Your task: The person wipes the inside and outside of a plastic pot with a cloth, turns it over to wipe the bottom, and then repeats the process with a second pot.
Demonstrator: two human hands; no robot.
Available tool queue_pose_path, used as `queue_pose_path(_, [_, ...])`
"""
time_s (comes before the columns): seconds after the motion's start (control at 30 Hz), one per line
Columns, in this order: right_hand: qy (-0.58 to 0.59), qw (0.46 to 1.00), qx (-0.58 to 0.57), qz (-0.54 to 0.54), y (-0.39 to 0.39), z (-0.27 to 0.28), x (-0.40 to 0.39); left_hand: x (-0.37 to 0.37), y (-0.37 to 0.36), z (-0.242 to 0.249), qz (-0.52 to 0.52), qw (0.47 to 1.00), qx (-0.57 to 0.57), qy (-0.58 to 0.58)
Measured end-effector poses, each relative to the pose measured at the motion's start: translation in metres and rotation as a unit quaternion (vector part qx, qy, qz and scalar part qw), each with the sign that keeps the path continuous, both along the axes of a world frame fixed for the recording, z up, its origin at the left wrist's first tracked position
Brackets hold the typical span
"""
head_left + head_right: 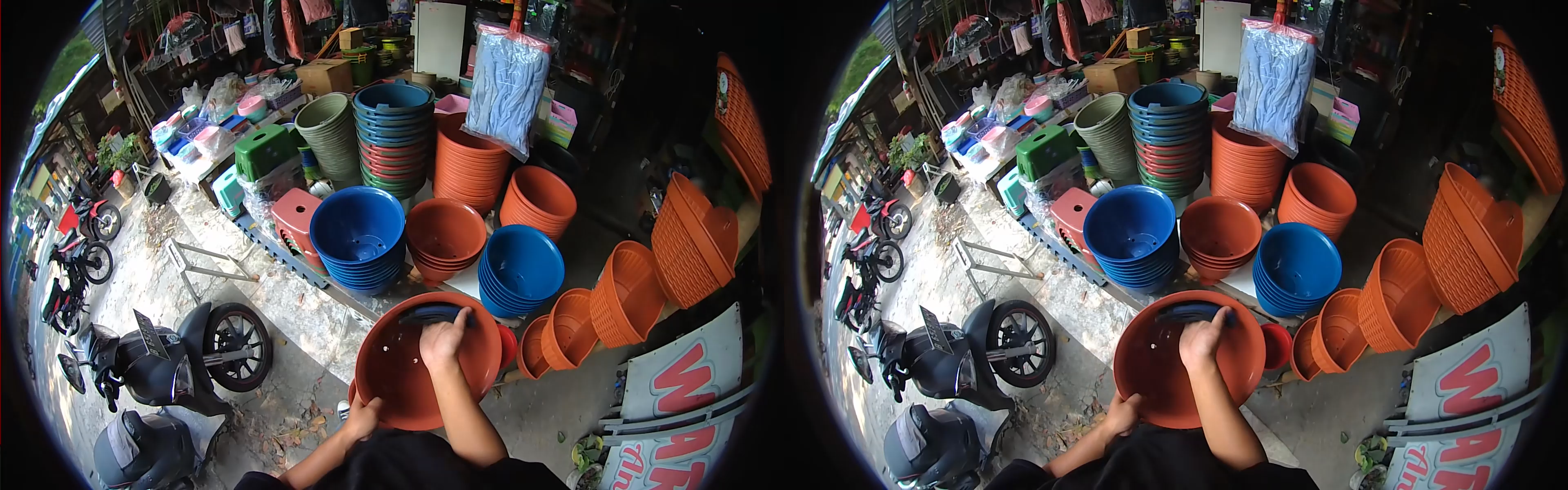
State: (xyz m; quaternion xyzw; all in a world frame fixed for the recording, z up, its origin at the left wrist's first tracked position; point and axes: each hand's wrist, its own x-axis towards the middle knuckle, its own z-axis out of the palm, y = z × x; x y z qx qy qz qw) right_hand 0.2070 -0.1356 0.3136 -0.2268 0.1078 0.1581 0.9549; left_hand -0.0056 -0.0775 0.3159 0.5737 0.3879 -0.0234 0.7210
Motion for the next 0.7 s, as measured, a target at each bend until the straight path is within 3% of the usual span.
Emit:
queue_pose_path(0.07, [-0.022,0.999,-0.025,0.029,-0.003,-0.012,-0.007,0.0,-0.006,0.0,0.006,1.0,0.001,0.01])
queue_pose_path(0.13, [-0.038,0.991,-0.065,0.114,-0.004,-0.001,-0.023,0.004,-0.005,0.0,-0.066,0.997,-0.008,0.036])
queue_pose_path(0.17, [-0.058,0.987,-0.108,0.107,0.008,-0.041,-0.027,0.005,-0.006,-0.004,-0.073,0.997,-0.01,0.037])
queue_pose_path(0.2, [-0.146,0.953,-0.209,0.165,0.01,-0.087,-0.035,0.006,-0.006,-0.013,-0.057,0.998,-0.001,-0.015])
queue_pose_path(0.23, [-0.158,0.931,-0.22,0.246,0.012,-0.076,-0.053,0.006,-0.006,-0.026,-0.041,0.997,0.008,-0.067])
queue_pose_path(0.27, [-0.25,0.853,-0.376,0.263,0.007,-0.065,-0.065,0.003,0.001,-0.053,-0.044,0.995,-0.013,-0.086])
queue_pose_path(0.3, [-0.327,0.813,-0.394,0.278,0.003,-0.048,-0.072,0.003,0.008,-0.053,-0.047,0.995,-0.014,-0.084])
queue_pose_path(0.33, [-0.297,0.776,-0.372,0.414,-0.003,-0.061,-0.073,0.005,0.015,-0.052,-0.053,0.991,0.033,-0.121])
queue_pose_path(0.37, [-0.296,0.776,-0.372,0.415,-0.007,-0.083,-0.073,0.005,0.023,-0.051,-0.056,0.983,0.079,-0.157])
queue_pose_path(0.43, [-0.362,0.556,-0.516,0.542,-0.013,-0.111,-0.069,0.004,0.038,-0.061,-0.08,0.981,0.054,-0.171])
queue_pose_path(0.47, [-0.361,0.556,-0.516,0.542,-0.021,-0.114,-0.067,0.003,0.043,-0.063,-0.069,0.973,0.078,-0.205])
queue_pose_path(0.53, [-0.457,0.284,-0.667,0.515,-0.039,-0.086,-0.054,0.007,0.045,-0.045,-0.049,0.964,0.092,-0.246])
queue_pose_path(0.6, [-0.494,0.178,-0.694,0.492,-0.056,-0.074,-0.041,0.008,0.05,-0.027,-0.068,0.962,0.109,-0.239])
queue_pose_path(0.63, [-0.495,0.176,-0.693,0.494,-0.06,-0.069,-0.034,0.008,0.051,-0.024,-0.088,0.96,0.127,-0.234])
queue_pose_path(0.7, [-0.542,-0.046,-0.751,0.374,-0.067,-0.06,-0.021,0.006,0.052,-0.024,-0.089,0.963,0.117,-0.225])
